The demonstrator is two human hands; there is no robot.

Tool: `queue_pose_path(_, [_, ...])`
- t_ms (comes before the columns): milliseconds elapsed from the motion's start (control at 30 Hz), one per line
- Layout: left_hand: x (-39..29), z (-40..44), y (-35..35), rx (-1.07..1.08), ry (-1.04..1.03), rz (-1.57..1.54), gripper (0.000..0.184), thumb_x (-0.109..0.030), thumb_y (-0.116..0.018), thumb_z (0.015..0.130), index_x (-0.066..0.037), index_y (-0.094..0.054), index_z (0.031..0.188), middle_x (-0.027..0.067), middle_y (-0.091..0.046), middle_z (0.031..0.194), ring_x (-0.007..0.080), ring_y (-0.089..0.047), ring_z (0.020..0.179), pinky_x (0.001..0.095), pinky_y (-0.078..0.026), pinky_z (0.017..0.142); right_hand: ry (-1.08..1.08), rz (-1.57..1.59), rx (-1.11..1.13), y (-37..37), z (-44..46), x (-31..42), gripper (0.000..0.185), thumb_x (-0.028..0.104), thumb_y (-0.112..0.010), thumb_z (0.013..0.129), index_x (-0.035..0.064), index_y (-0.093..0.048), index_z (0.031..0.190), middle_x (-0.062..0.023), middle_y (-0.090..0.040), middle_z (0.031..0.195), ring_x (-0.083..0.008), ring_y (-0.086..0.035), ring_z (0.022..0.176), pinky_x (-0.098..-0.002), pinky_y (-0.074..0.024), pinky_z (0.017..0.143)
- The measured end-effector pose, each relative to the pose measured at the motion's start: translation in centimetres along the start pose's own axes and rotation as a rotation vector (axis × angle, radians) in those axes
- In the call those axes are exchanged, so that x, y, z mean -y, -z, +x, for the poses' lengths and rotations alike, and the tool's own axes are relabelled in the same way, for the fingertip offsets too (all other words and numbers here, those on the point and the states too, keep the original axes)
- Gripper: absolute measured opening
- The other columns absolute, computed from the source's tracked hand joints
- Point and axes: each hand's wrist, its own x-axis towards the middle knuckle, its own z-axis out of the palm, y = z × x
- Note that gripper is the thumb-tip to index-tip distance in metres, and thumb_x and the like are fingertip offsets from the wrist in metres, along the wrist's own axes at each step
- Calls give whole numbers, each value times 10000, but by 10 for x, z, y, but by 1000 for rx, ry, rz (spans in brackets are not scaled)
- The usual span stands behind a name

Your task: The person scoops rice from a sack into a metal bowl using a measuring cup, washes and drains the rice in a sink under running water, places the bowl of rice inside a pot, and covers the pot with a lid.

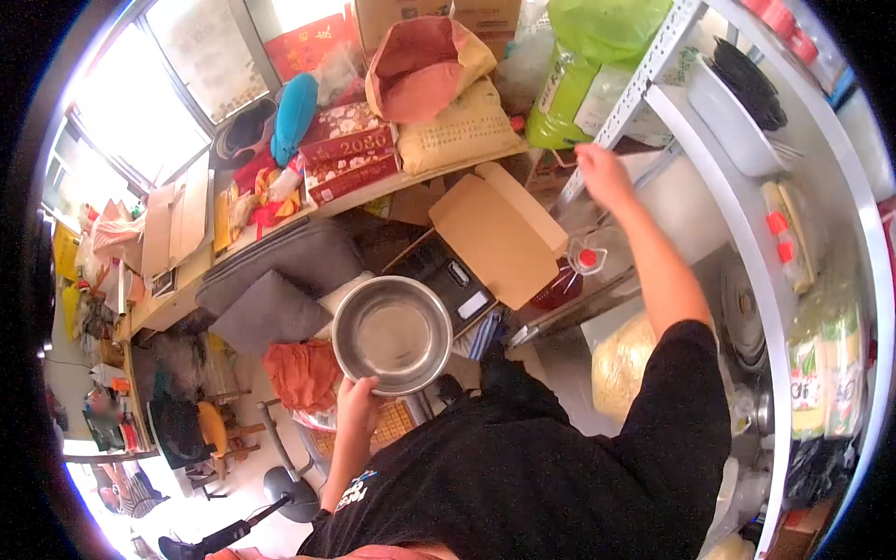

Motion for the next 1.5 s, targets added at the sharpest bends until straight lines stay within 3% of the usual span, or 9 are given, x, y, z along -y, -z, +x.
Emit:
queue_pose_path(267, [-17, 40, -34, -100, -58, -6, 405, -10, -467, 786, -6, -453, 1190, 128, -606, 1021, 261, -649, 832, 371, -570, 588, 20, -478, -290, 86, 261, -35, 283, 160, -475, 886, 57, -624, 1104, -194, -636, 1070, -372, -599, 991, -444, -472, 853])
queue_pose_path(367, [-18, 59, -64, -246, -58, -65, 366, 12, -461, 787, 7, -448, 1153, 150, -600, 1007, 260, -651, 796, 372, -563, 580, 5, -652, -246, 103, 350, -90, 289, 159, -482, 873, 54, -628, 1100, -198, -630, 1087, -374, -594, 1009, -439, -478, 851])
queue_pose_path(433, [-24, 69, -91, -262, -65, -84, 369, 8, -455, 787, 8, -442, 1156, 151, -597, 1010, 260, -650, 801, 379, -562, 586, -182, -745, 0, 101, 395, -125, 289, 179, -474, 886, 77, -622, 1114, -201, -622, 1111, -379, -592, 1028, -448, -457, 890])
queue_pose_path(533, [-33, 89, -124, -294, -57, -123, 379, 4, -440, 784, 13, -431, 1163, 156, -591, 1016, 265, -650, 797, 394, -563, 612, -207, -925, 211, 81, 431, -173, 319, 203, -455, 898, 68, -607, 1143, -206, -608, 1149, -381, -591, 1038, -451, -452, 907])
queue_pose_path(633, [-36, 110, -144, -221, -81, -144, 388, 12, -435, 776, 26, -425, 1164, 169, -593, 997, 278, -648, 769, 394, -552, 575, -273, -1041, 158, 75, 394, -138, 283, 216, -509, 879, 63, -656, 1065, -161, -630, 1151, -347, -601, 1048, -455, -473, 906])
queue_pose_path(900, [-49, 151, -184, -206, -33, -125, 378, 32, -451, 770, 34, -434, 1148, 175, -596, 990, 288, -648, 757, 401, -553, 567, -433, -1048, 437, 28, 392, -225, 294, 222, -537, 857, 54, -650, 1070, -188, -629, 1127, -357, -608, 1025, -451, -479, 880])
queue_pose_path(1133, [-54, 170, -185, -184, -21, -64, 350, 24, -443, 781, 42, -445, 1130, 172, -604, 954, 292, -650, 743, 396, -557, 577, -493, -953, 488, -8, 368, -268, 309, 228, -562, 838, 47, -646, 1074, -212, -628, 1107, -365, -613, 1005, -448, -484, 857])
queue_pose_path(1333, [-58, 178, -185, -180, -10, -59, 373, 20, -440, 773, 27, -449, 1146, 159, -597, 990, 287, -650, 760, 394, -556, 537, -482, -787, 447, -66, 345, -270, 325, 233, -583, 822, 41, -641, 1078, -233, -627, 1089, -372, -618, 987, -445, -489, 838])
queue_pose_path(1500, [-63, 181, -187, -171, -35, -67, 363, 15, -439, 777, 19, -465, 1140, 139, -603, 978, 263, -652, 749, 374, -553, 521, -399, -475, 206, -48, 354, -283, 341, 237, -601, 808, 36, -638, 1080, -250, -626, 1074, -378, -622, 973, -442, -493, 822])
